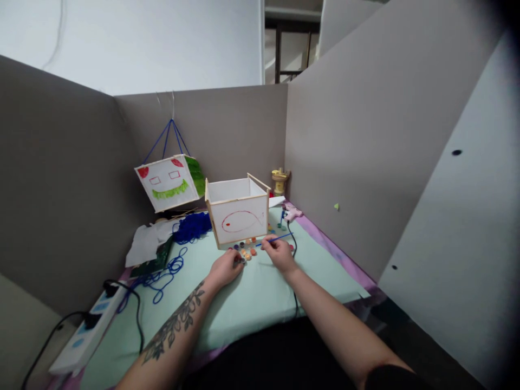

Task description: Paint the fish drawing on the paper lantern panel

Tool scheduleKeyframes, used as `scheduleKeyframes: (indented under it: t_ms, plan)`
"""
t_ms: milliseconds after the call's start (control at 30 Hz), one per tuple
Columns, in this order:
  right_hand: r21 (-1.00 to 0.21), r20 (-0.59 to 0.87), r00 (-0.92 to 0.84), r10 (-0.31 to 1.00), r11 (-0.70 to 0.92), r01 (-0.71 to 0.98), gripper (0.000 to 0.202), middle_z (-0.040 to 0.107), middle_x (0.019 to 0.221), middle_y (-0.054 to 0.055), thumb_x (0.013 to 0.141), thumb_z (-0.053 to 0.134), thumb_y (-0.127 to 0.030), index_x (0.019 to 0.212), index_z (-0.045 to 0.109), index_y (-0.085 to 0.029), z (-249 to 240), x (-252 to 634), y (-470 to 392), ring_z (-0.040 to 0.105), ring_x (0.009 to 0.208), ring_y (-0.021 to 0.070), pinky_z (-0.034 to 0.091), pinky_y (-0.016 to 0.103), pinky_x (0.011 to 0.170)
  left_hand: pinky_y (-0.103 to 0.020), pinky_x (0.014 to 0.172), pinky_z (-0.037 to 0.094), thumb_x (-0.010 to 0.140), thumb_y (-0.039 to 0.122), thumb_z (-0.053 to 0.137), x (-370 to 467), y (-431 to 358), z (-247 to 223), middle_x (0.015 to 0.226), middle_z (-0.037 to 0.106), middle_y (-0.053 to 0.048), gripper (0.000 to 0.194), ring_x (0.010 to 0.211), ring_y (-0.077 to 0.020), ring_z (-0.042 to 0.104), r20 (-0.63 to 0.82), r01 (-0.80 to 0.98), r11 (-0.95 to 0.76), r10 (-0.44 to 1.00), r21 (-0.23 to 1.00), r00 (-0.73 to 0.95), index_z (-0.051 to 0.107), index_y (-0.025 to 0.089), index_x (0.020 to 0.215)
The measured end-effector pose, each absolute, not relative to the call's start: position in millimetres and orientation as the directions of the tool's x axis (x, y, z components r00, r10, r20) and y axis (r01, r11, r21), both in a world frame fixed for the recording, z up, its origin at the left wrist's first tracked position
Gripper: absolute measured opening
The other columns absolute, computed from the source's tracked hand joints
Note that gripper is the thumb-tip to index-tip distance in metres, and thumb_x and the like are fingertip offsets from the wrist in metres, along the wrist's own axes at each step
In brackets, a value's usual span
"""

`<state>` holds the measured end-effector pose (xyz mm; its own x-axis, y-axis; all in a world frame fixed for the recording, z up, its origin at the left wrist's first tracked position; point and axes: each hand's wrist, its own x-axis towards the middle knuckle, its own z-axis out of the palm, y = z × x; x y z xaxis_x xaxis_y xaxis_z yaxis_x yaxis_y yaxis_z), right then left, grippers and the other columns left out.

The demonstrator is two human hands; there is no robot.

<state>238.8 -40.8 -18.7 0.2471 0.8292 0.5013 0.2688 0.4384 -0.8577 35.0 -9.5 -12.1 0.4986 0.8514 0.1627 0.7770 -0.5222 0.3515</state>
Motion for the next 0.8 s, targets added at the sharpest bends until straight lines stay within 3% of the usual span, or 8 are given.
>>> scheduleKeyframes:
  t_ms: [133, 267, 467, 800]
  plan:
    - [-0.838, 0.533, 0.268, 0.803, 0.459, 0.294, 0.023, 0.065, 0.065, 0.003, 0.08, 0.056, -0.039, 0.074, 0.062, -0.018, -16.2, 241.2, -43.5, 0.061, 0.06, 0.015, 0.047, 0.024, 0.058, -0.025, 0.07, 0.04, 0.078, 0.027, 0.054, 34.2, -10.1, -12.3, 0.097, 0.063, -0.004, 0.021, 0.082, -0.0165, 0.058, 0.156, 0.764, -0.516, 0.853, 0.387, 0.498, 0.056, 0.021, 0.097]
    - [-0.839, 0.535, 0.279, 0.798, 0.464, 0.283, 0.023, 0.065, 0.066, 0.003, 0.08, 0.055, -0.04, 0.075, 0.061, -0.018, -17.0, 242.6, -43.2, 0.061, 0.061, 0.0153, 0.048, 0.024, 0.058, -0.026, 0.07, 0.041, 0.075, 0.041, 0.06, 35.1, -10.0, -14.2, 0.099, 0.063, -0.004, 0.035, 0.086, -0.0184, 0.059, 0.15, 0.767, -0.474, 0.876, 0.432, 0.457, 0.055, 0.021, 0.103]
    - [-0.852, 0.479, 0.209, 0.852, 0.394, 0.345, 0.023, 0.066, 0.065, 0.003, 0.079, 0.055, -0.038, 0.075, 0.063, -0.016, -18.9, 238.9, -41.3, 0.06, 0.06, 0.0148, 0.046, 0.023, 0.057, -0.027, 0.066, 0.04, 0.08, 0.044, 0.052, 40.0, -10.9, -15.9, 0.094, 0.063, -0.005, 0.027, 0.078, -0.0178, 0.059, 0.165, 0.819, -0.464, 0.886, 0.338, 0.434, 0.06, 0.02, 0.087]
    - [-0.749, 0.528, 0.067, 0.847, 0.427, 0.506, 0.015, 0.067, 0.068, 0.001, 0.077, 0.052, -0.024, 0.074, 0.065, -0.017, -18.1, 233.8, -43.2, 0.055, 0.057, 0.0122, 0.042, 0.022, 0.055, -0.026, 0.074, 0.042, 0.083, 0.037, 0.049, 38.7, -14.4, -11.7, 0.097, 0.062, -0.006, 0.025, 0.085, -0.0179, 0.059, 0.178, 0.799, -0.499, 0.866, 0.336, 0.466, 0.065, 0.021, 0.093]
